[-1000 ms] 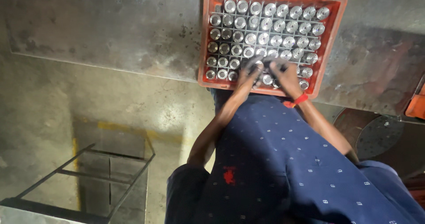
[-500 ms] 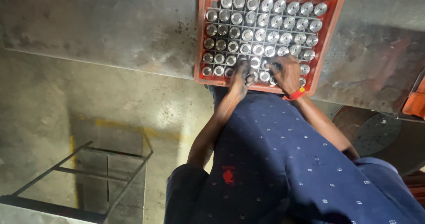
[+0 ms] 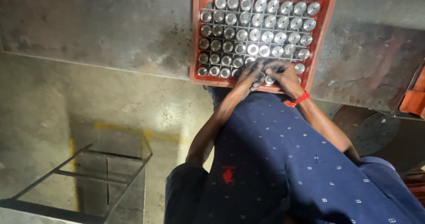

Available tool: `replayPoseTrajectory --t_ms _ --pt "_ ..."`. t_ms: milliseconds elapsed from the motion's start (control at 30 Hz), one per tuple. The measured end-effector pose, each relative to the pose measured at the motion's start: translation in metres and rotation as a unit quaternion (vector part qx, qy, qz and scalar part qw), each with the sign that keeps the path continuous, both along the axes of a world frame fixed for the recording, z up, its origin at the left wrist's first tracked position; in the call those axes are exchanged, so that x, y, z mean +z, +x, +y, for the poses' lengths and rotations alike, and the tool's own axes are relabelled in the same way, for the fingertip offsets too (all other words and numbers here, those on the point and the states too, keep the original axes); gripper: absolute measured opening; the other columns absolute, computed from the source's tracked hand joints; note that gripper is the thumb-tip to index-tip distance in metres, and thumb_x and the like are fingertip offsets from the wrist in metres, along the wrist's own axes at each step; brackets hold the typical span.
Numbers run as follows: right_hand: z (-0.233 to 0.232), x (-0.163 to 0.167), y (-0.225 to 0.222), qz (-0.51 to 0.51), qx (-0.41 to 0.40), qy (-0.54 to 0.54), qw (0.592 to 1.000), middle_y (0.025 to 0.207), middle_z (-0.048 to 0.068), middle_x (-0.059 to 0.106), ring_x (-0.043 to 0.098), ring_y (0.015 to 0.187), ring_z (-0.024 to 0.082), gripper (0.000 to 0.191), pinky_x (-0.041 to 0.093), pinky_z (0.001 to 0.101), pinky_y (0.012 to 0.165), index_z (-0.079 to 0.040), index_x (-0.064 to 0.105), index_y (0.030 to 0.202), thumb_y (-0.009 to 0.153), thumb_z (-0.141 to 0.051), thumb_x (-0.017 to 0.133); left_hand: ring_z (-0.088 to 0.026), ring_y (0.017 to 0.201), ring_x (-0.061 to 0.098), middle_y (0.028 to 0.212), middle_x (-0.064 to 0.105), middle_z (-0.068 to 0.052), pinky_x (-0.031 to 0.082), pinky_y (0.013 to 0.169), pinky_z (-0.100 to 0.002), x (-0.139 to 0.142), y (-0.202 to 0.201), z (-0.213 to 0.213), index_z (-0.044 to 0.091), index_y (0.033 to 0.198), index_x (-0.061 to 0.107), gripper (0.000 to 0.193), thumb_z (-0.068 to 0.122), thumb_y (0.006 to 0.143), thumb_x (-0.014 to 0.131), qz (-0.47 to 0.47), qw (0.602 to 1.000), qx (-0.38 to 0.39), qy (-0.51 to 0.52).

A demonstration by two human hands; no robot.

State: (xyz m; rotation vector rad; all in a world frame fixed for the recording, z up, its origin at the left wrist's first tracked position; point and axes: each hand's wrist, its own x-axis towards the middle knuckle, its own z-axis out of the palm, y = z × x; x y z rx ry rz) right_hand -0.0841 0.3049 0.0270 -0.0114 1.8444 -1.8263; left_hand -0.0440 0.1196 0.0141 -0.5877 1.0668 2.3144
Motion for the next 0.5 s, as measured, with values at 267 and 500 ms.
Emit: replayPoseTrajectory --t_ms 267,500 --pt "0.01 0.009 -0.029 0.385 -0.041 0.326 0.862 0.104 0.014 0.077 0.068 0.095 0.031 0.011 0.051 0.0437 0.087 -0.006 0.079 0.099 0.093 -0.014 0.081 -0.008 0.056 0.046 0.076 0.057 -0.003 0.034 0.047 -0.023 -0.008 -0.002 -0.011 0.01 0.115 0.055 0.019 0.024 0.101 0.057 -0.066 0.987 0.145 0.024" --pt "0.003 0.013 -0.05 0.269 0.014 0.381 0.884 0.089 0.02 0.072 0.066 0.085 0.033 0.019 0.05 0.0433 0.077 -0.007 0.083 0.1 0.087 -0.02 0.087 -0.005 0.059 0.045 0.077 0.054 0.003 0.032 0.048 -0.021 -0.003 0.001 -0.007 0.006 0.121 0.061 0.021 0.02 0.106 0.058 -0.002 0.991 0.132 -0.014"
